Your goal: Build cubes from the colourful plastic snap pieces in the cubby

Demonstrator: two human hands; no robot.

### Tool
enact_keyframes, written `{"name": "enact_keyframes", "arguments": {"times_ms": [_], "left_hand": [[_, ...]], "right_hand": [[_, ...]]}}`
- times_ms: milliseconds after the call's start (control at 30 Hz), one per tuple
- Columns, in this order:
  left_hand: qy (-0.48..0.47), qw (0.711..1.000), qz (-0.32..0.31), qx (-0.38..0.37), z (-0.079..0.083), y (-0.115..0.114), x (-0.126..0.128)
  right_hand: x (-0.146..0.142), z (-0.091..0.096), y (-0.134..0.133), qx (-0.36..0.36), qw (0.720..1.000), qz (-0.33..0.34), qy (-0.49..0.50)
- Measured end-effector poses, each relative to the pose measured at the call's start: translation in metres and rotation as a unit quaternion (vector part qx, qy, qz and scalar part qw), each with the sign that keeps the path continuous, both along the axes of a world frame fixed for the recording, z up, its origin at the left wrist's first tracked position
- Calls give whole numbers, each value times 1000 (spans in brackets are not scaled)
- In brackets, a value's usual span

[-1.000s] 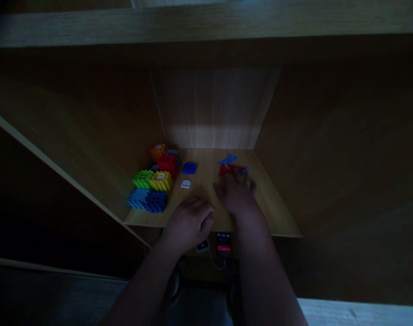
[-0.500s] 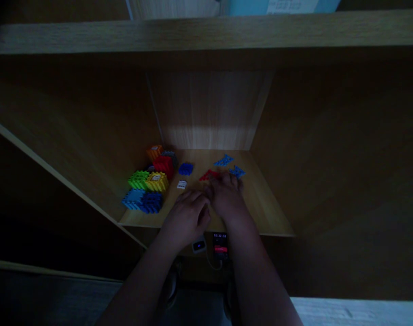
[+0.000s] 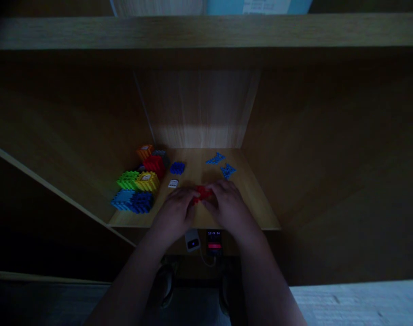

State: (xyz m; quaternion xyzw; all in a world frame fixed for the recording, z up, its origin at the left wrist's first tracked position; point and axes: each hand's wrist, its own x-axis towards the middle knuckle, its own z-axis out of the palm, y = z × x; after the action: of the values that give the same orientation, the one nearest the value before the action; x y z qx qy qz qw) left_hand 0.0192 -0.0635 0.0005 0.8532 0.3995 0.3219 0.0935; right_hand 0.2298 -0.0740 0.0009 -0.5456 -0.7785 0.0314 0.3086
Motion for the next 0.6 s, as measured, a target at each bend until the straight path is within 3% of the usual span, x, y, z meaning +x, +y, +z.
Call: {"name": "enact_keyframes", "arguments": {"times_ms": [167, 433, 600], "left_hand": [[15, 1000, -9, 7, 3, 0, -1], [23, 1000, 6, 12, 3, -1, -1], [21, 999, 31, 4, 4, -2, 0]], "right_hand": [[13, -6, 2, -15, 999, -38, -2], [9, -4, 7, -10, 998, -67, -5], [10, -5, 9, -13, 998, -59, 20]]}}
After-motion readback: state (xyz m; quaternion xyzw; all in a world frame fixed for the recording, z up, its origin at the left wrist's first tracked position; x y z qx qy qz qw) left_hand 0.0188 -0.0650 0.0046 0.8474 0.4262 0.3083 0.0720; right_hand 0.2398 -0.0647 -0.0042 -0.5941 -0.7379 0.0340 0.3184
